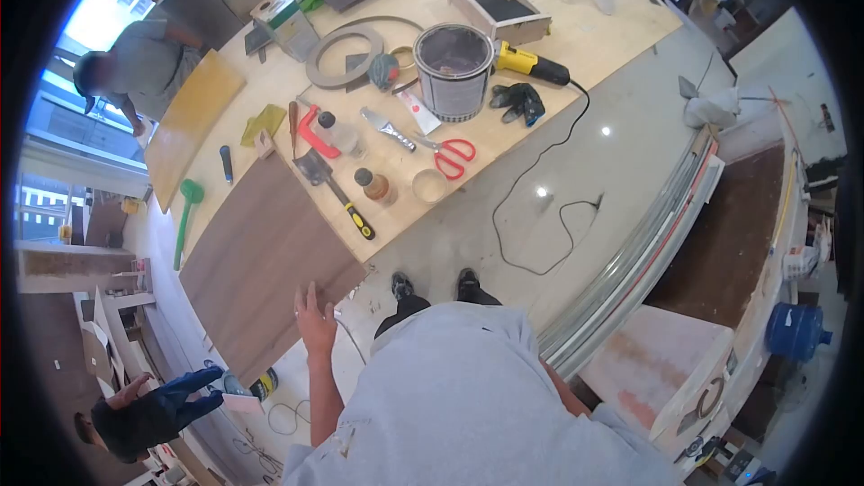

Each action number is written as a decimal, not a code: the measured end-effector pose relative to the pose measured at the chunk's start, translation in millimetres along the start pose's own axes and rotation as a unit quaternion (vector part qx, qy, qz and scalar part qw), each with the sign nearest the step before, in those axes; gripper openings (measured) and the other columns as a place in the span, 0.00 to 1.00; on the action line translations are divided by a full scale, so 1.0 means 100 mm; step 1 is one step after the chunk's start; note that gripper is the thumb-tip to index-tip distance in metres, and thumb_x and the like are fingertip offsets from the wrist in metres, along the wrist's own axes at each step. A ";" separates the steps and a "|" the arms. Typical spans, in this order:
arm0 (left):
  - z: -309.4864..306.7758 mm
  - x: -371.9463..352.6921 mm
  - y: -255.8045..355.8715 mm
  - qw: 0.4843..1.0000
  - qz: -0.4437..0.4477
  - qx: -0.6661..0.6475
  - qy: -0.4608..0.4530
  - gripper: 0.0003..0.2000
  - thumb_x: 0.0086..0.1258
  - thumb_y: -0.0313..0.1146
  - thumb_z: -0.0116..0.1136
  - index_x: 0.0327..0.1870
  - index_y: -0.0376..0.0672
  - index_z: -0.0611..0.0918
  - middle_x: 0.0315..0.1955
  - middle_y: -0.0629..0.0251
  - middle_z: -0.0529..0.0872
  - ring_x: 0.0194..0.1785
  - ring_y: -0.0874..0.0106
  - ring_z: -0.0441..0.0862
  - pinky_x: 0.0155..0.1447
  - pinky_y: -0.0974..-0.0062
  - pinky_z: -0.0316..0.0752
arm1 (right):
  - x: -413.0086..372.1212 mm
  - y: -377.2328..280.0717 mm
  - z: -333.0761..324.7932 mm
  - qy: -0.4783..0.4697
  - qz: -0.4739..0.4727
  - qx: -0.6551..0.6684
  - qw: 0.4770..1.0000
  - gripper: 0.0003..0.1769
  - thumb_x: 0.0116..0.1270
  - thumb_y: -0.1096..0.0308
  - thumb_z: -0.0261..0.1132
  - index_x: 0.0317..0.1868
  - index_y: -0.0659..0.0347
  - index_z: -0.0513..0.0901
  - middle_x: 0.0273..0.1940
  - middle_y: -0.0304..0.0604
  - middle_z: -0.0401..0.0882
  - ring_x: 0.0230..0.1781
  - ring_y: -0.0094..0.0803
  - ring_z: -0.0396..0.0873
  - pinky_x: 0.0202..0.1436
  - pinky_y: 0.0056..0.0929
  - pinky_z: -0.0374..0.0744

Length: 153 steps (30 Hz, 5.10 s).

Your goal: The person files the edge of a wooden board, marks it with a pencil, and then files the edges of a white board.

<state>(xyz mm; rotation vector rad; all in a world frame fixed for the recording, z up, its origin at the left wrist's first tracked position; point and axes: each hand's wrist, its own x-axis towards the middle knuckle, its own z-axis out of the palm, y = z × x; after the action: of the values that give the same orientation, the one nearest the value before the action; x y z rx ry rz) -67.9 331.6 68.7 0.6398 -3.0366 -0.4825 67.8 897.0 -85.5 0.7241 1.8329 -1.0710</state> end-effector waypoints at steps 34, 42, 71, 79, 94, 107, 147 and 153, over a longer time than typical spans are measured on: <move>-0.26 1.08 -0.45 0.983 0.067 0.021 -0.168 0.58 0.56 0.57 0.83 0.90 0.63 0.60 0.91 0.51 0.47 0.92 0.39 0.41 0.75 0.07 0.50 | -1.38 -1.31 1.48 0.120 -0.080 0.040 0.989 0.18 0.76 0.73 0.59 0.57 0.72 0.90 0.45 0.45 0.93 0.43 0.26 0.84 0.49 0.32 0.82; -0.36 1.30 -0.43 0.966 0.114 0.031 -0.229 0.64 0.54 0.55 0.85 0.91 0.60 0.54 0.91 0.44 0.42 0.91 0.33 0.36 0.75 0.08 0.50 | -1.46 -0.55 2.31 0.234 -0.061 0.217 0.946 0.17 0.76 0.74 0.62 0.58 0.70 0.90 0.41 0.39 0.90 0.40 0.26 0.84 0.39 0.31 0.81; -0.11 2.35 -0.59 0.966 0.234 0.018 -0.108 0.31 0.74 0.43 0.70 0.76 0.46 0.77 0.69 0.44 0.78 0.71 0.40 0.75 0.75 0.44 0.74 | -1.34 0.03 1.85 0.159 -0.009 -0.053 0.986 0.22 0.75 0.58 0.63 0.61 0.62 0.86 0.51 0.56 0.91 0.52 0.55 0.90 0.53 0.51 0.87; 0.05 2.21 -0.82 0.950 0.302 -0.030 0.070 0.23 0.83 0.38 0.58 0.75 0.45 0.78 0.68 0.51 0.81 0.73 0.44 0.74 0.83 0.45 0.65 | -5.90 -3.22 0.57 0.866 -0.309 -0.288 0.269 0.12 0.80 0.72 0.59 0.50 0.67 0.88 0.53 0.52 0.89 0.57 0.44 0.85 0.65 0.42 0.82; 0.10 2.28 -0.81 0.956 0.291 -0.008 0.038 0.24 0.83 0.37 0.53 0.78 0.45 0.75 0.73 0.51 0.75 0.79 0.44 0.69 0.87 0.45 0.58 | -6.32 -3.10 0.43 0.880 -0.340 -0.115 0.311 0.10 0.82 0.71 0.59 0.52 0.65 0.86 0.51 0.50 0.87 0.53 0.39 0.86 0.60 0.38 0.83; 0.11 2.27 -0.84 0.953 0.297 -0.001 0.065 0.24 0.82 0.36 0.54 0.77 0.43 0.75 0.71 0.51 0.77 0.78 0.47 0.69 0.88 0.47 0.57 | -6.19 -3.09 0.49 0.855 -0.358 -0.077 0.367 0.09 0.84 0.70 0.59 0.53 0.64 0.84 0.50 0.47 0.86 0.50 0.35 0.86 0.56 0.34 0.84; -0.05 3.38 -1.83 0.977 0.100 0.111 0.149 0.28 0.88 0.50 0.51 0.83 0.50 0.72 0.80 0.49 0.72 0.86 0.50 0.64 0.86 0.39 0.56 | -2.40 -2.57 1.48 0.531 -0.261 0.286 0.754 0.16 0.85 0.70 0.62 0.64 0.60 0.67 0.33 0.45 0.85 0.27 0.27 0.86 0.29 0.28 0.85; -0.13 3.51 -2.00 0.980 0.056 0.146 0.120 0.31 0.89 0.56 0.46 0.86 0.51 0.69 0.84 0.50 0.68 0.87 0.51 0.62 0.87 0.39 0.56 | -2.17 -2.93 2.49 0.335 -0.234 0.213 0.888 0.03 0.78 0.75 0.67 0.47 0.64 0.81 0.36 0.41 0.85 0.31 0.27 0.87 0.40 0.30 0.88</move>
<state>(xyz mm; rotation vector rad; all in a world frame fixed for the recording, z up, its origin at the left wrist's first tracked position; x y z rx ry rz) -310.3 15.9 -0.1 0.4865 -2.9104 0.0429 28.4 529.5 155.5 1.0273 2.4726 -1.7316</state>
